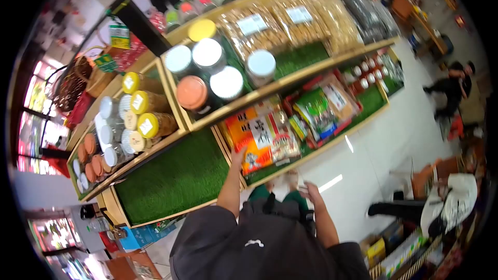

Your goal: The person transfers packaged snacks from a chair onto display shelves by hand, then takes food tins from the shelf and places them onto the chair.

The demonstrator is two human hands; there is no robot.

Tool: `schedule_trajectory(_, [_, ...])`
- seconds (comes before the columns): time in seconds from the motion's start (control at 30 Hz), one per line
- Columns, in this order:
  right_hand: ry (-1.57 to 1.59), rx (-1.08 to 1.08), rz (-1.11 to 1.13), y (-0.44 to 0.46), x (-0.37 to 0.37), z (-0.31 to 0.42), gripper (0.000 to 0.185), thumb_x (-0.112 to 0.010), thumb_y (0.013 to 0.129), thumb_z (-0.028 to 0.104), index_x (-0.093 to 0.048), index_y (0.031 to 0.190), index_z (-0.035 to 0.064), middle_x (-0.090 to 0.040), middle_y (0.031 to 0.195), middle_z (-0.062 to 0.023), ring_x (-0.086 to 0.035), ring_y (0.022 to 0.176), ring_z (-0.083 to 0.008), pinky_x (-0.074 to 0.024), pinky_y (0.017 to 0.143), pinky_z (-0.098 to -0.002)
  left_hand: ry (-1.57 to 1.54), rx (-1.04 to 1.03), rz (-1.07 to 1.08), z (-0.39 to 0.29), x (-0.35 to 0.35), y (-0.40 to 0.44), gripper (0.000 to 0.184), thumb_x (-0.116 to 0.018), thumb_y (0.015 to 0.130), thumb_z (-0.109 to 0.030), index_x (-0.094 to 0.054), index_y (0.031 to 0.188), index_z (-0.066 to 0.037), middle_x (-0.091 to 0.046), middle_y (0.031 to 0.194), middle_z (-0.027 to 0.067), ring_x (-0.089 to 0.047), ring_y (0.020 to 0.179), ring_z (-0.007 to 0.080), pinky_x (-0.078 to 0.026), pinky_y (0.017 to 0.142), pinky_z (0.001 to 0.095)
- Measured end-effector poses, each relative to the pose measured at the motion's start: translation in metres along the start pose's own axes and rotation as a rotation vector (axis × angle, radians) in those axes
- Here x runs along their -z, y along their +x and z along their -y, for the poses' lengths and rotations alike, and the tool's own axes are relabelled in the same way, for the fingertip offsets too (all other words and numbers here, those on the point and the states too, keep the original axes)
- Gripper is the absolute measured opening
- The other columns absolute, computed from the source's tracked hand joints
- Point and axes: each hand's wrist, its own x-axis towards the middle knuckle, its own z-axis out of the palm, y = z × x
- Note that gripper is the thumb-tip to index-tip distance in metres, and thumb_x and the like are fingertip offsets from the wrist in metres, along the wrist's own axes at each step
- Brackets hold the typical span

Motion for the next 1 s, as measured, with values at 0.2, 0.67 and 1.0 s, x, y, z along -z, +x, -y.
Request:
schedule_trajectory(0.2, [0.023, -0.062, -0.033, 0.017, 0.046, 0.022, 0.049, -0.045, 0.088, 0.025, -0.034, 0.131, 0.0036, -0.058, 0.107, -0.025, -0.064, 0.078, -0.0342, -0.056, 0.052, -0.0352, 0.258, -0.282, -0.175, 0.032, 0.005, -0.039, 0.039, -0.072, 0.071, -0.014, -0.055, 0.101, 0.005, -0.065, 0.086, 0.0119, -0.063, 0.071, 0.0194, -0.051, 0.062, 0.0297])
schedule_trajectory(0.67, [-0.64, 0.011, -0.036, 0.067, 0.113, 0.098, 0.035, -0.051, 0.083, 0.022, -0.046, 0.116, 0.0083, -0.062, 0.088, -0.0113, -0.062, 0.064, -0.0245, -0.051, 0.052, -0.0352, 0.648, -0.146, -0.517, 0.15, 0.059, -0.201, 0.064, -0.067, 0.072, -0.028, -0.042, 0.122, 0.002, -0.05, 0.112, 0.025, -0.047, 0.107, 0.0381, -0.039, 0.093, 0.0433])
schedule_trajectory(1.0, [-0.832, -0.049, 0.058, 0.038, 0.107, 0.075, 0.036, -0.054, 0.082, 0.023, -0.05, 0.113, 0.005, -0.063, 0.088, -0.0143, -0.063, 0.062, -0.0249, -0.0518, 0.051, -0.0356, 0.505, -0.025, -0.67, 0.218, 0.082, -0.3, 0.047, -0.064, 0.073, -0.028, -0.055, 0.109, -0.001, -0.057, 0.103, 0.0237, -0.054, 0.099, 0.0361, -0.044, 0.088, 0.041])
